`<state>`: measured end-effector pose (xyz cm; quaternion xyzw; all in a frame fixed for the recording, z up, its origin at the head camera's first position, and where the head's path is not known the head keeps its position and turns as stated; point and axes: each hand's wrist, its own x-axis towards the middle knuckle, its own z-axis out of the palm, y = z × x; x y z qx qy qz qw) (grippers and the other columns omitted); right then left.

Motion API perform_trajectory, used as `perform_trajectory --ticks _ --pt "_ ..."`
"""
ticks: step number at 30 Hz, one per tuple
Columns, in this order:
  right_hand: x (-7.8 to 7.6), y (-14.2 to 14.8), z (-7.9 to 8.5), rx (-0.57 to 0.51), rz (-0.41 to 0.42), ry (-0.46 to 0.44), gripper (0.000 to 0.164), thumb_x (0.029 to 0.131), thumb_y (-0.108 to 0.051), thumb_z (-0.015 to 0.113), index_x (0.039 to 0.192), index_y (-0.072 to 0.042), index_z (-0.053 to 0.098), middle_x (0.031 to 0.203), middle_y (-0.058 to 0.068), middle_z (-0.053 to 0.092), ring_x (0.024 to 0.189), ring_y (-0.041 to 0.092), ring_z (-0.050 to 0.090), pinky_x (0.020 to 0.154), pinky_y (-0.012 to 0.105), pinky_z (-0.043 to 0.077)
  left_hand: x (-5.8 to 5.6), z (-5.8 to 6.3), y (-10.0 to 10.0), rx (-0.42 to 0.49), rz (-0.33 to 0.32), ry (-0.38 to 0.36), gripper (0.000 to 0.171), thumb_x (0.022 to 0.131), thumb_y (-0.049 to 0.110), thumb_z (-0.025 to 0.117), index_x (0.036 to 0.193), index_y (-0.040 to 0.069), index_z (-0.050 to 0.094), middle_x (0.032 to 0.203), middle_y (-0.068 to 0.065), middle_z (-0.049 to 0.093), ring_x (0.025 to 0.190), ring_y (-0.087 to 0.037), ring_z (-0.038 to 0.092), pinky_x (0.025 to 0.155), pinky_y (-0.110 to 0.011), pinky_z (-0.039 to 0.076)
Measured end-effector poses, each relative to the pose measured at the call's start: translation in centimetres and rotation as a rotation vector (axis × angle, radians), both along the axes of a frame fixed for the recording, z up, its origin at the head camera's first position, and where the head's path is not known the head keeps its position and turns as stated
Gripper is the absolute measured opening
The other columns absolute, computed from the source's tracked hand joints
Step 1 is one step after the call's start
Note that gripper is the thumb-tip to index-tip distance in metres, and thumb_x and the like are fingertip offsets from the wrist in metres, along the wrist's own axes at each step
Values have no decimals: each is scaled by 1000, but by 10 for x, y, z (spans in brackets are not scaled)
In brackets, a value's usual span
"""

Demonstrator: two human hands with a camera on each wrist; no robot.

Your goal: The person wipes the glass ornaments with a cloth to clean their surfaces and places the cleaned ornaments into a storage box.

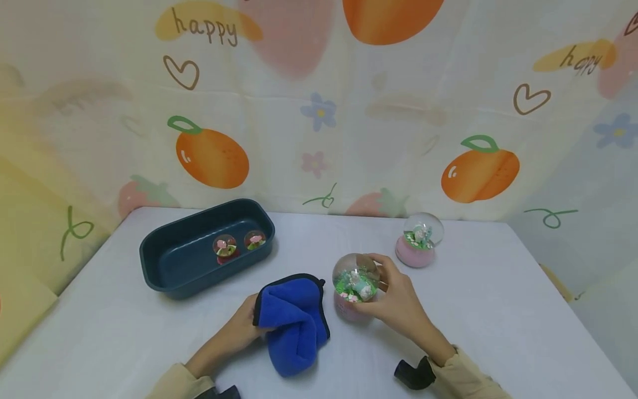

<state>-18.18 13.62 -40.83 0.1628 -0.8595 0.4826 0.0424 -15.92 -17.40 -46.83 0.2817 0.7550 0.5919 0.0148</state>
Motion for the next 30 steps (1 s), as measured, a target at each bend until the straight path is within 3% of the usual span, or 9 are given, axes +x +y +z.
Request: perform_trajectory --ticks 7,13,21,26,30 --pt "8 6 -7 27 8 -8 83 61 -6 92 133 -9 50 114 17 72 109 32 68 91 50 55 4 18 8 -104 65 -163 44 85 8 68 127 -1 58 123 -14 66 112 -5 58 98 -24 44" --pt "8 6 -6 32 34 -10 84 62 -7 92 134 -11 49 118 15 70 110 31 67 93 52 54 12 36 13 -190 159 -107 45 85 9 71 129 10 59 122 -8 68 112 -12 61 93 -27 50" --pt "11 1 -7 23 144 -28 86 63 -9 91 136 -13 46 120 14 68 114 30 63 96 52 52 20 48 21 -238 354 71 47 77 4 77 119 19 63 113 4 67 102 -9 60 84 -26 53" --pt "9 3 -10 -6 207 -57 86 66 -9 89 139 -9 43 127 15 64 119 32 60 100 54 49 20 47 24 -276 335 34 48 80 9 78 123 21 62 114 6 65 100 -9 59 80 -24 50" --pt "6 7 -13 -5 245 -94 82 69 -10 86 139 -4 42 132 16 61 124 34 58 104 50 46 19 45 24 -294 328 -43 41 87 16 74 125 22 61 118 3 65 105 -14 59 82 -25 50"
